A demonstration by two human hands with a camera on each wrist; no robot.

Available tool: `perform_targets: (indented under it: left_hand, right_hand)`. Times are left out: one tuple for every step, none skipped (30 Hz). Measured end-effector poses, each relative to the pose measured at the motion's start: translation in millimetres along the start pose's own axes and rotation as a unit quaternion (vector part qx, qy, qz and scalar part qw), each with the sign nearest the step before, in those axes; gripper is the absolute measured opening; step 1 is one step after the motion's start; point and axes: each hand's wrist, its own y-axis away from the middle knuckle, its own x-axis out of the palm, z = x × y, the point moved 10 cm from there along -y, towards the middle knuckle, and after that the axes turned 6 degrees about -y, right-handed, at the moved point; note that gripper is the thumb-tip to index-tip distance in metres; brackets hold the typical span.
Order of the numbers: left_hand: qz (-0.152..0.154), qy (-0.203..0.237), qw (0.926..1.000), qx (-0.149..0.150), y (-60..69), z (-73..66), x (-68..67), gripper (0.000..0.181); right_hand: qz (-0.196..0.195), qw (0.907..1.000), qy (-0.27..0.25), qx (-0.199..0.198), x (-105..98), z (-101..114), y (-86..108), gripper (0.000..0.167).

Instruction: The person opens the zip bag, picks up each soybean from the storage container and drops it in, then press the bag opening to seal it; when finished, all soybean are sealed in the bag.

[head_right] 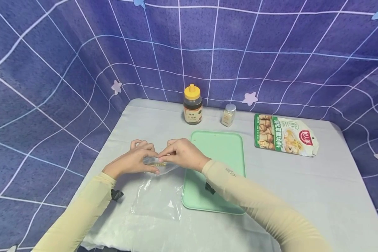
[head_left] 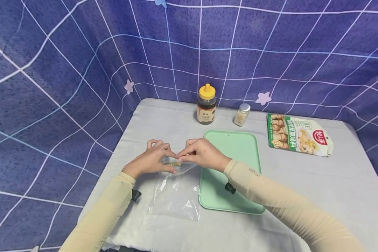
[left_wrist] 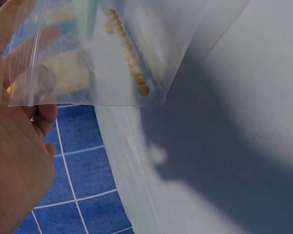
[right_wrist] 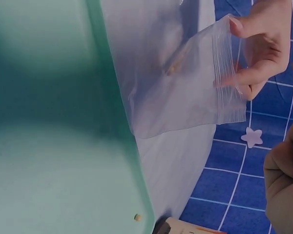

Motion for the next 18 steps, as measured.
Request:
perform_targets:
  left_hand:
    - [0.000, -0.001, 1.0000, 0.000, 0.0, 0.3, 0.2, 0.056]
    - [0.000, -0.003, 1.0000, 0.001, 0.0, 0.3, 0.6, 0.057]
    - [0.000, -0.003, 1.0000, 0.002, -0.1, 0.0, 0.7, 0.058]
    - [-0.001, -0.003, 1.0000, 0.004, 0.1, -0.3, 0.6, 0.058]
    - [-0.002, -0.003, 1.0000, 0.006, 0.3, -0.6, 0.5, 0.058]
    - [-0.002, -0.003, 1.0000, 0.008, 0.5, -1.0, 0.3, 0.058]
    - [-0.003, -0.004, 0.9999, 0.009, 0.7, -1.2, 0.2, 0.058]
    - [-0.004, -0.005, 0.9999, 0.010, 0.8, -1.5, -0.2, 0.058]
    - [-0.005, -0.005, 0.9999, 0.010, 0.8, -1.6, -0.6, 0.058]
    - [-0.006, -0.004, 0.9999, 0.011, 0.9, -1.7, -1.0, 0.058]
    - [-0.007, -0.005, 0.9999, 0.011, 1.0, -1.7, -1.4, 0.057]
    - [-0.008, -0.005, 0.9999, 0.011, 1.0, -1.7, -1.7, 0.057]
    - [-0.008, -0.005, 0.9999, 0.011, 1.1, -1.8, -1.9, 0.057]
    - [-0.008, -0.003, 0.9999, 0.011, 1.0, -1.9, -2.0, 0.057]
    - [-0.008, -0.002, 0.9999, 0.011, 1.1, -2.0, -1.8, 0.056]
    - [-0.007, 0.000, 0.9999, 0.011, 1.2, -2.0, -1.5, 0.056]
    - [-0.007, 0.001, 0.9999, 0.011, 1.3, -2.1, -1.3, 0.056]
    - [-0.006, 0.003, 0.9999, 0.011, 1.4, -2.2, -1.1, 0.056]
  right_hand:
    - [0.000, 1.0000, 0.002, 0.001, -0.1, -0.8, 0.1, 0.016]
    - [-0.001, 1.0000, 0.004, 0.003, -0.7, -2.2, 0.5, 0.016]
    - [-0.002, 1.0000, 0.004, 0.005, -2.0, -3.6, 1.1, 0.015]
    - [-0.005, 0.9999, 0.006, 0.008, -3.9, -6.2, 1.6, 0.015]
    - [-0.009, 0.9999, 0.006, 0.013, -7.0, -9.0, 2.3, 0.015]
    - [-0.015, 0.9997, 0.007, 0.020, -11.0, -13.3, 2.9, 0.014]
    - [-0.024, 0.9993, 0.008, 0.029, -16.2, -18.8, 3.7, 0.014]
    - [-0.036, 0.9986, 0.008, 0.038, -22.8, -24.8, 4.7, 0.015]
    - [-0.050, 0.9975, 0.009, 0.049, -30.1, -31.3, 5.6, 0.016]
    - [-0.065, 0.9960, 0.009, 0.061, -37.9, -38.9, 6.7, 0.016]
    - [-0.081, 0.9941, 0.009, 0.071, -46.3, -45.9, 8.1, 0.018]
    - [-0.097, 0.9918, 0.012, 0.082, -54.6, -53.6, 9.8, 0.018]
    - [-0.112, 0.9893, 0.015, 0.092, -62.9, -60.8, 11.7, 0.019]
    - [-0.126, 0.9867, 0.017, 0.101, -70.8, -67.3, 14.1, 0.019]
    - [-0.139, 0.9843, 0.020, 0.108, -77.9, -73.4, 16.4, 0.019]
    - [-0.150, 0.9819, 0.021, 0.113, -84.4, -79.4, 18.9, 0.019]
    - [-0.161, 0.9796, 0.023, 0.118, -90.3, -84.7, 21.5, 0.019]
    - [-0.169, 0.9775, 0.023, 0.124, -95.3, -90.2, 24.1, 0.018]
